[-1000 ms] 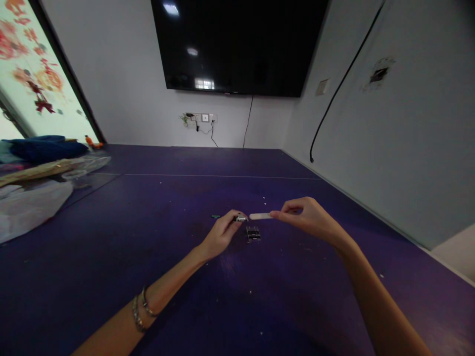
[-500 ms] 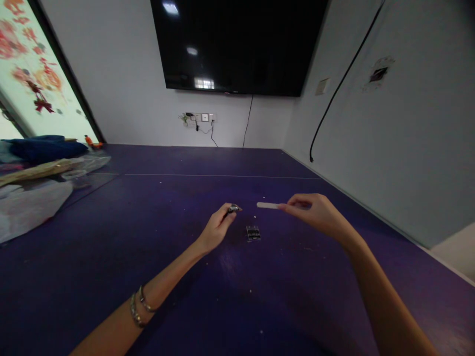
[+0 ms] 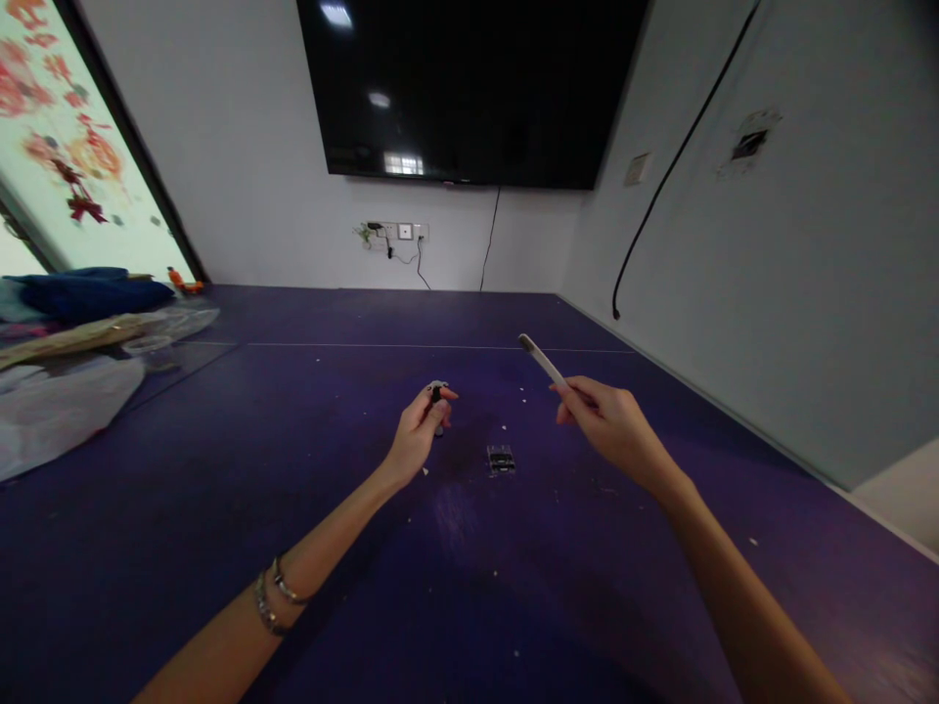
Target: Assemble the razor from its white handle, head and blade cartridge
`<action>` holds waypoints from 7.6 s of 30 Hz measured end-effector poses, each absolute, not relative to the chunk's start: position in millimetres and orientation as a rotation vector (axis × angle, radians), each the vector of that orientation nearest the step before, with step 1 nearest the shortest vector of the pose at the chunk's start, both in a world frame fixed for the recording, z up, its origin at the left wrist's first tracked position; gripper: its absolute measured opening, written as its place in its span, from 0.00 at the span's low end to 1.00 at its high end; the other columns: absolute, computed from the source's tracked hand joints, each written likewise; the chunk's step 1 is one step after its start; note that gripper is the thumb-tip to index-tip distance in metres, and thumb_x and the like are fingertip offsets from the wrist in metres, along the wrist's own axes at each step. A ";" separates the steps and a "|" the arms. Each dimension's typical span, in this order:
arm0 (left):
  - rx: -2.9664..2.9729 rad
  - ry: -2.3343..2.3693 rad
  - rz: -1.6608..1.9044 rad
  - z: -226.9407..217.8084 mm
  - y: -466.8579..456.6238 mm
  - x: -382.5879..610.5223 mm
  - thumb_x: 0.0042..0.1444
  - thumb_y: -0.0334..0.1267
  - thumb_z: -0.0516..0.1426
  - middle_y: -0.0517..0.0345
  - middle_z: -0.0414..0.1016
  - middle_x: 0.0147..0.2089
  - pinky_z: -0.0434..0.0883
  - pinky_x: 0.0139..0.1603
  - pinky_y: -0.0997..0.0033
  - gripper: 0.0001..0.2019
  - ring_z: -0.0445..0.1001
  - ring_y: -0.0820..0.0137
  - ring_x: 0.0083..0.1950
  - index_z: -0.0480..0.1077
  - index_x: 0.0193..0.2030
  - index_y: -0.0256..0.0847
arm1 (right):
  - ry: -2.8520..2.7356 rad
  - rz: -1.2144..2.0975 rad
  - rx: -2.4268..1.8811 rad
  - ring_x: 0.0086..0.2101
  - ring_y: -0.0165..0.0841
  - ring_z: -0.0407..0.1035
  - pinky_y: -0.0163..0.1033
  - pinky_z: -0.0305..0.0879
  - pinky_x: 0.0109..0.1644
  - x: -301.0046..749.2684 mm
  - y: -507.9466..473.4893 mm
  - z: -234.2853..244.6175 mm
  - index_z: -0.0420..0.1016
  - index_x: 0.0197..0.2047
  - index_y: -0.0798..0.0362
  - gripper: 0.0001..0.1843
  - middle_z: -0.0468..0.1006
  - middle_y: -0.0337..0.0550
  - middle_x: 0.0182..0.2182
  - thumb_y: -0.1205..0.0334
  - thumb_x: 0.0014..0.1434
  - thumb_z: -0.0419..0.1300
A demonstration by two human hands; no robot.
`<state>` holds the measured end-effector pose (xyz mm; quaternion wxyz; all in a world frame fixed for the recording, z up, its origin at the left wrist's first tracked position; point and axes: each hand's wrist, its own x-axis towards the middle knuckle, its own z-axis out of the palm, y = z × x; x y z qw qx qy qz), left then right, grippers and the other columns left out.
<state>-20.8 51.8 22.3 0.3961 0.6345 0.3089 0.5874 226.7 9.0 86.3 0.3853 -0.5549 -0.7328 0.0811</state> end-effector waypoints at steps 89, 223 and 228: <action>1.601 0.889 1.250 -0.5 51.9 -8.6 0.58 0.40 0.48 0.64 0.59 0.25 0.60 0.24 0.78 0.09 0.60 0.76 0.26 0.64 0.39 0.38 | -2.290 0.320 -1.474 0.31 0.31 0.70 0.34 0.63 0.34 202.5 59.5 -10.1 0.78 0.34 0.51 0.09 0.76 0.41 0.31 0.64 0.53 0.56; 1.796 1.038 0.540 13.2 58.8 -31.1 0.55 0.50 0.52 0.52 0.79 0.28 0.70 0.33 0.71 0.20 0.76 0.67 0.32 0.76 0.28 0.35 | -2.149 0.558 -1.509 0.17 0.24 0.54 0.32 0.45 0.22 129.8 9.8 5.1 0.60 0.13 0.54 0.18 0.61 0.35 0.12 0.65 0.52 0.54; 1.811 1.099 0.515 35.6 65.9 -56.0 0.55 0.45 0.52 0.50 0.79 0.29 0.69 0.33 0.74 0.18 0.76 0.69 0.30 0.77 0.26 0.36 | -2.206 0.729 -1.643 0.16 0.24 0.56 0.31 0.47 0.20 130.4 10.3 -3.8 0.56 0.11 0.53 0.19 0.58 0.34 0.11 0.65 0.50 0.56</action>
